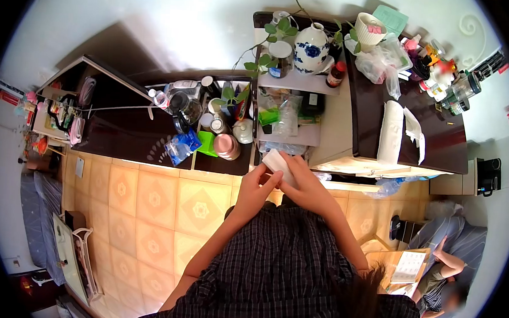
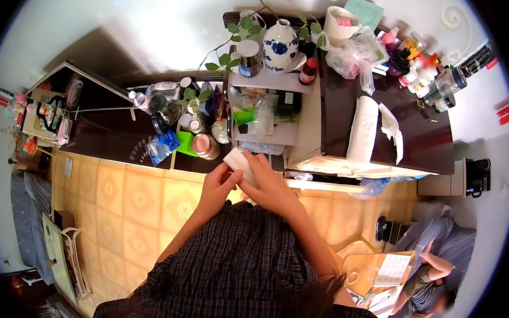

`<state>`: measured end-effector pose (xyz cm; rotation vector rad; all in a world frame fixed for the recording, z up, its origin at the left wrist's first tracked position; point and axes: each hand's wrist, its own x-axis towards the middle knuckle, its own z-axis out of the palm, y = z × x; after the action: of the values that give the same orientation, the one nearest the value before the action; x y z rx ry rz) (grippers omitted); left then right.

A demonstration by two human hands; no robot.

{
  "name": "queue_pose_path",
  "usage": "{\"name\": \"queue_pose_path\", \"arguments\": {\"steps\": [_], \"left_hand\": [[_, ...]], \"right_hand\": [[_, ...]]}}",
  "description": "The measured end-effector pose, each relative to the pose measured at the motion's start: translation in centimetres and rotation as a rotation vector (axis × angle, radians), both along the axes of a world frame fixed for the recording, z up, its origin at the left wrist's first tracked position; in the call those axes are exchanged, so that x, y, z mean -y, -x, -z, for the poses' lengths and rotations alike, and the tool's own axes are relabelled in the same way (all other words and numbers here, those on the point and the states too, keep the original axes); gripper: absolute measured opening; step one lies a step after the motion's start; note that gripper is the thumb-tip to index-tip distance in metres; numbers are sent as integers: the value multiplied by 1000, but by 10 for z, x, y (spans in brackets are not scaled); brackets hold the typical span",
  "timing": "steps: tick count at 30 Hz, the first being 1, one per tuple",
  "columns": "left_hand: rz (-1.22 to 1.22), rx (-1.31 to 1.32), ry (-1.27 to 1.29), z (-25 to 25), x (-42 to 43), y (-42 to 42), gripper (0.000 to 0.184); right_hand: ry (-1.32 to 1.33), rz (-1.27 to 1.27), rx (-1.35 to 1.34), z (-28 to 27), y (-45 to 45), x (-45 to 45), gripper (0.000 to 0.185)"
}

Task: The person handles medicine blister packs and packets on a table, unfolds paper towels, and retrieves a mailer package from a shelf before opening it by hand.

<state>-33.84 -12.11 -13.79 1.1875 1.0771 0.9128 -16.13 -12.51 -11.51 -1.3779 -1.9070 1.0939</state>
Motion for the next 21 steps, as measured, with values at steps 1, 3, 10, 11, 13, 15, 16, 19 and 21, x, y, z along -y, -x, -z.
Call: {"name": "queue_pose_path", "arguments": {"steps": [1, 3, 10, 11, 13, 15, 16, 19, 21], "left_hand": [[-6, -17, 13, 6, 0, 1, 31], [-23, -5, 34, 12, 0, 1, 31], [-134, 274, 180, 14, -8, 4, 30], [-159, 332, 214, 12, -9, 5, 31], [-163, 365, 225, 11, -11, 9, 32], [-195, 399, 241, 8, -13, 9, 31], [-205, 408, 247, 8, -13, 10, 31], [-209, 429, 254, 10, -14, 10, 32], [-178, 439, 245, 16, -15, 8, 32]], "right_hand": [[4, -11, -11, 2, 1, 1, 65], [13, -32, -34, 6, 2, 1, 65], [-4, 13, -158, 17, -5, -1, 61], [46, 34, -201, 18, -7, -1, 57], [132, 33, -264, 18, -12, -2, 47], [202, -10, -302, 18, -17, -3, 37], [244, -1, -299, 18, -18, -3, 34], [336, 22, -307, 22, -19, -1, 31], [352, 28, -333, 27, -18, -1, 30]]}}
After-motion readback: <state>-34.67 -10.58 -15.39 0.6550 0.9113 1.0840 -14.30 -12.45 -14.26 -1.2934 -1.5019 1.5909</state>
